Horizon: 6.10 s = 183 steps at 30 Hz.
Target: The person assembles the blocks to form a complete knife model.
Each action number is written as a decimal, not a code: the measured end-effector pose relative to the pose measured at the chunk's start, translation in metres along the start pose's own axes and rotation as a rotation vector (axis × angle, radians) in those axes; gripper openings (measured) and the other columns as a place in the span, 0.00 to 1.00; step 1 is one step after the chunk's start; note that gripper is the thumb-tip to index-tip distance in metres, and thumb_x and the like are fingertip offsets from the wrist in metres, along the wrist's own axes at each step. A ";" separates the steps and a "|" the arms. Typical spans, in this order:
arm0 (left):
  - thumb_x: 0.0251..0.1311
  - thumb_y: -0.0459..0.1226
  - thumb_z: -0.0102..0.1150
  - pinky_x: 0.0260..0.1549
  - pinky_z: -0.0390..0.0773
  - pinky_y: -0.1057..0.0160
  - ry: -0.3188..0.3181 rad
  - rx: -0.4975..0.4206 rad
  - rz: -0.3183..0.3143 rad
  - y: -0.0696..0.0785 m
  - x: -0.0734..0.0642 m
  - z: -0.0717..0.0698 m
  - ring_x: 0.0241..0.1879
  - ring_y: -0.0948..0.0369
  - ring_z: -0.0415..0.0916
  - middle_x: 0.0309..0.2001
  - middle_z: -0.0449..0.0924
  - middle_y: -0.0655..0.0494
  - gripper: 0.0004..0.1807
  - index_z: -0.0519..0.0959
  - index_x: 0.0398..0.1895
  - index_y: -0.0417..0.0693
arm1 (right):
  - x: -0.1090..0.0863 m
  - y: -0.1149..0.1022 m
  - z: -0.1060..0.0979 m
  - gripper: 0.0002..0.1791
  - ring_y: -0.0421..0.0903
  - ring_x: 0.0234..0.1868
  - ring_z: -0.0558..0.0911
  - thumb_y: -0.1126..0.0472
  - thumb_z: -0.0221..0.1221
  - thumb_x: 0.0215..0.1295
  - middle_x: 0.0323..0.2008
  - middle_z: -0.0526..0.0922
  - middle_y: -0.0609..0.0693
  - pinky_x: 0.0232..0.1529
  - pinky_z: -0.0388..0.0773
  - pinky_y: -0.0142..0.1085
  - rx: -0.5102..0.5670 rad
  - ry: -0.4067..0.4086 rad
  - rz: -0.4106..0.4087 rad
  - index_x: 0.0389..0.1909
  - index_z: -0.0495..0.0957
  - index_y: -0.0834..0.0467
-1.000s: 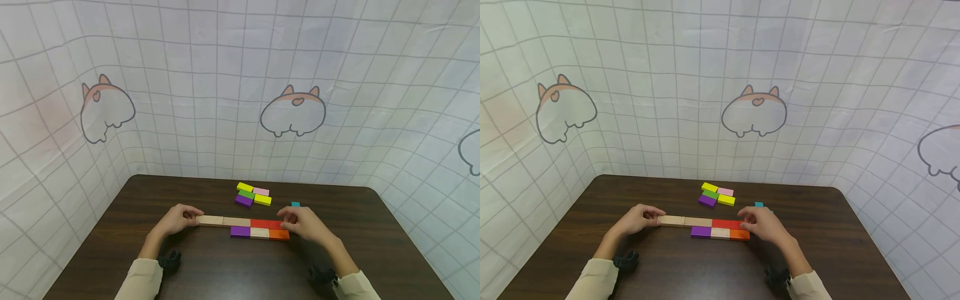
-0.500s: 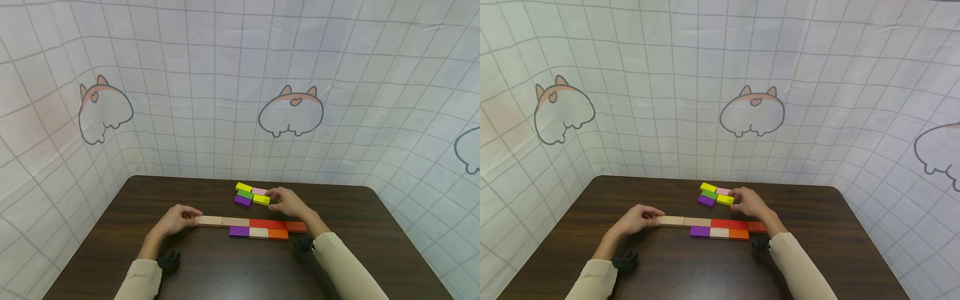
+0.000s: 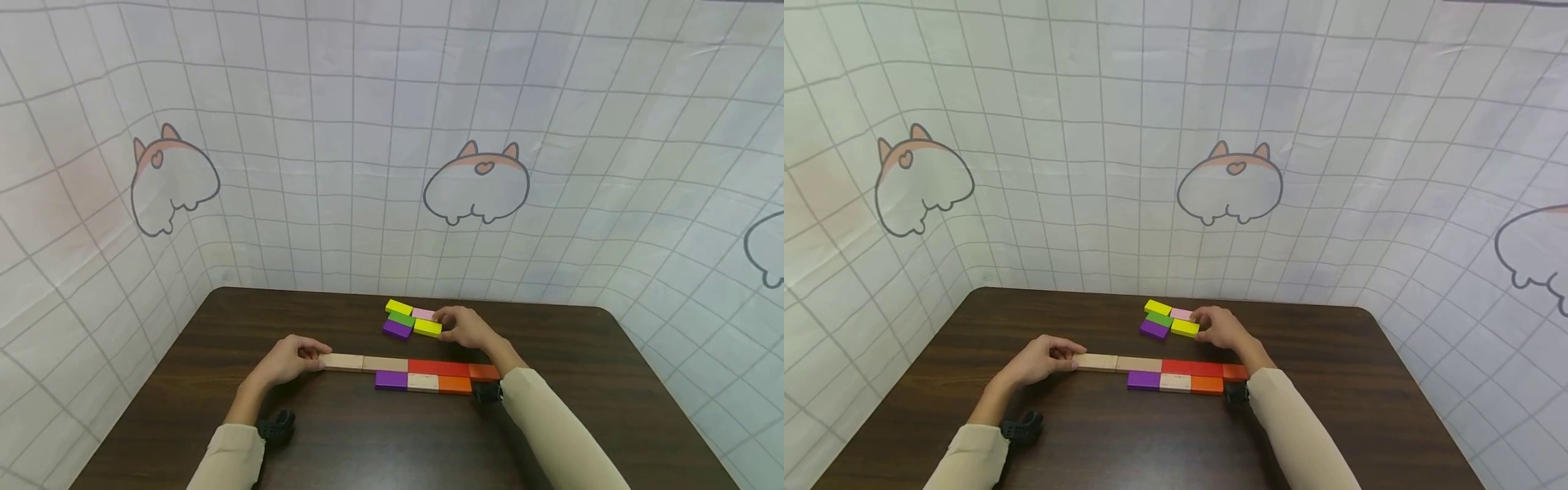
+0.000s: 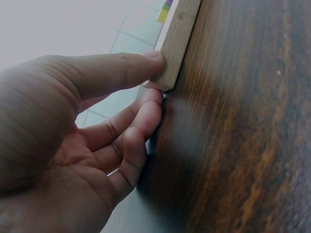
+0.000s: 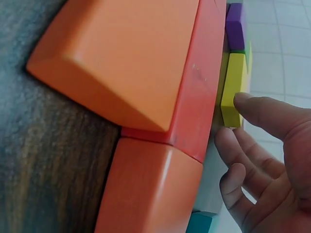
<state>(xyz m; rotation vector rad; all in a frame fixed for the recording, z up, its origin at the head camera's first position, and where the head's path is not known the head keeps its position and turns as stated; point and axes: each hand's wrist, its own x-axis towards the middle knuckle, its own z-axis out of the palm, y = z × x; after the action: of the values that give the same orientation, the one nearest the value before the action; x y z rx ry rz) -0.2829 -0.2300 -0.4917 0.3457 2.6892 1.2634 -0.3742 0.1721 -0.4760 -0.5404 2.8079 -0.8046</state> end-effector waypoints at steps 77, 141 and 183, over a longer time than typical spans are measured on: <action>0.63 0.37 0.70 0.36 0.75 0.59 -0.005 -0.009 0.005 -0.002 0.000 0.000 0.34 0.58 0.75 0.37 0.82 0.55 0.13 0.88 0.51 0.50 | -0.108 -0.058 0.041 0.16 0.35 0.31 0.76 0.61 0.70 0.63 0.42 0.80 0.44 0.36 0.76 0.28 0.019 -0.170 -0.329 0.52 0.86 0.51; 0.63 0.37 0.70 0.35 0.74 0.59 0.001 -0.009 -0.014 -0.003 0.000 0.001 0.33 0.59 0.74 0.35 0.82 0.56 0.13 0.88 0.50 0.52 | -0.085 -0.088 0.055 0.11 0.33 0.26 0.71 0.60 0.70 0.63 0.26 0.77 0.37 0.29 0.71 0.28 -0.032 -0.167 -0.297 0.46 0.87 0.50; 0.63 0.36 0.69 0.35 0.74 0.59 -0.001 -0.018 0.006 -0.001 -0.001 0.000 0.33 0.58 0.73 0.35 0.81 0.55 0.13 0.88 0.51 0.49 | 0.014 -0.042 0.032 0.17 0.42 0.25 0.77 0.61 0.70 0.65 0.29 0.84 0.49 0.32 0.74 0.33 0.183 -0.030 -0.057 0.54 0.84 0.57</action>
<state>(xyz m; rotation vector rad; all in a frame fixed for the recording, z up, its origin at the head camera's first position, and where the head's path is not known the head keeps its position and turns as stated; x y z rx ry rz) -0.2822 -0.2312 -0.4922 0.3518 2.6760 1.2886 -0.3664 0.1181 -0.4807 -0.5985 2.6667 -1.0427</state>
